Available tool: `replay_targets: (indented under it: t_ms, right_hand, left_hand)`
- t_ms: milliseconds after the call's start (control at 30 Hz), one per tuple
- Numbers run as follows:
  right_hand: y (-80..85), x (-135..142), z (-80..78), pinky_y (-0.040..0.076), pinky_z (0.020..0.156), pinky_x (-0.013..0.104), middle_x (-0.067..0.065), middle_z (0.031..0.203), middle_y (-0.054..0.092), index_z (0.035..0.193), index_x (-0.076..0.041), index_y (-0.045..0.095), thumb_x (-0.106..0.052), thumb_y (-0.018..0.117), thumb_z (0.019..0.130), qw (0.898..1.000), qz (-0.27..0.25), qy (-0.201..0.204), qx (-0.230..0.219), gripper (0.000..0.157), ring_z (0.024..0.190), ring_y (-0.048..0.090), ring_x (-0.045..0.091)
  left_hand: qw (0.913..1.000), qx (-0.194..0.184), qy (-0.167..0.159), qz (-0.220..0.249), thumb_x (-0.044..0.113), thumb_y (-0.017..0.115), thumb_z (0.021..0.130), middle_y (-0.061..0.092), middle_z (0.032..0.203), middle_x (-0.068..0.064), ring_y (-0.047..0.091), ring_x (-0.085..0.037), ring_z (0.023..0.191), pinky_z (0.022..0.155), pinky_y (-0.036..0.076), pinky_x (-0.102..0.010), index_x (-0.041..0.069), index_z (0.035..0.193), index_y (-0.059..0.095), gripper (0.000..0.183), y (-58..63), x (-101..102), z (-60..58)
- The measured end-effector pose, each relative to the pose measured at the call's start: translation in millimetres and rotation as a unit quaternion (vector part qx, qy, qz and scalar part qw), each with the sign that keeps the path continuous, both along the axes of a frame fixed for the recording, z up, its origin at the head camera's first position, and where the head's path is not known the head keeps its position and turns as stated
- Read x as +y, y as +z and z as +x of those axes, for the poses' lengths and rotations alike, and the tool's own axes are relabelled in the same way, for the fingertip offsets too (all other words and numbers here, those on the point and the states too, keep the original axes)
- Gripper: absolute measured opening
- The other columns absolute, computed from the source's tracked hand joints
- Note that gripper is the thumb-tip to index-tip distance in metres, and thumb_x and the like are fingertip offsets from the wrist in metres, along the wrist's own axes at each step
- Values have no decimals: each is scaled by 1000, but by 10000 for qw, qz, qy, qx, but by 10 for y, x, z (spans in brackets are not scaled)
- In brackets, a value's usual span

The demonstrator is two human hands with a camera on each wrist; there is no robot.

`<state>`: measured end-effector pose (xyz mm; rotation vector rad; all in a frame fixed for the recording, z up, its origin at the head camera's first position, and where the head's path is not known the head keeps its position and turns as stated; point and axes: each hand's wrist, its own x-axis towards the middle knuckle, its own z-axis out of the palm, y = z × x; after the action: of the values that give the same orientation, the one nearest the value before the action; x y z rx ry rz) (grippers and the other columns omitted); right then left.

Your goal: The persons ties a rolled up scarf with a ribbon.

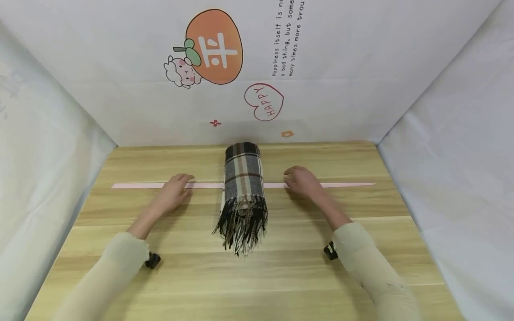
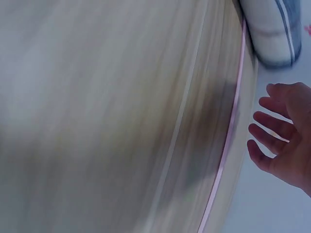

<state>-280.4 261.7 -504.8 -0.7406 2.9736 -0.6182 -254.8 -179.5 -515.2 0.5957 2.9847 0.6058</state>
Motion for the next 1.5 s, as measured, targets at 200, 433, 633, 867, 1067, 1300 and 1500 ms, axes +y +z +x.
replay_targets:
  t_ms: [200, 433, 633, 867, 1067, 1300, 1500]
  right_hand:
    - [-165, -372, -87, 48, 98, 50, 20, 108, 67, 108, 4, 69, -12, 72, 89, 9984, 360, 440, -46, 25, 106, 60, 37]
    - [-255, -456, -28, 47, 87, 46, 14, 94, 60, 90, 0, 68, -13, 70, 90, 9977, 457, 398, -295, 13, 90, 55, 30]
    - [-134, -368, -3, 45, 69, 33, 6, 80, 61, 94, -6, 61, -17, 65, 96, 9883, -187, 434, -1453, 12, 71, 51, 17]
    - [-21, -160, 16, 36, 60, 28, 2, 71, 56, 102, -3, 68, -11, 70, 89, 9897, -48, 308, -1397, 16, 60, 40, 12]
    - [-109, -194, 63, 42, 58, 37, 11, 70, 59, 104, -1, 69, -11, 62, 93, 9951, -412, -823, -351, 17, 59, 46, 23]
    - [-277, -341, 118, 46, 72, 51, 25, 103, 57, 105, 2, 55, -30, 70, 92, 9645, -1073, -2402, 239, 38, 91, 53, 40]
    - [-331, -453, 124, 36, 60, 38, 12, 77, 47, 89, -3, 45, -37, 70, 92, 9366, -1738, -3023, 348, 42, 70, 44, 28]
  left_hand:
    - [9994, -181, -271, -154, 16, 61, 99, 52, 137, -20, 45, -43, 128, 98, 41, -61, 8, 132, 58, 33, -153, 333, -193]
    - [9977, -472, -338, -340, 15, 58, 100, 53, 126, -16, 46, -35, 115, 86, 40, -52, 10, 102, 61, 7, -179, 416, -227]
    - [9901, -1210, -667, 257, 13, 62, 95, 64, 91, -12, 52, -21, 76, 72, 45, -37, 2, 106, 58, 16, -92, 348, -220]
    - [9958, -843, -249, 272, 7, 69, 85, 62, 80, -9, 48, -19, 68, 66, 44, -33, 1, 106, 62, 23, -54, 232, -152]
    - [9942, -51, 898, 597, 19, 57, 97, 63, 80, -11, 57, -27, 72, 64, 46, -41, 0, 104, 63, 20, -43, 306, -109]
    - [9663, 209, 2291, 1152, 40, 64, 96, 48, 123, -24, 44, -41, 112, 85, 37, -55, 2, 120, 50, 47, -41, 499, -92]
    - [9443, 439, 2825, 1632, 37, 68, 93, 48, 88, -15, 47, -30, 77, 64, 39, -38, 2, 94, 48, 40, -63, 564, -93]
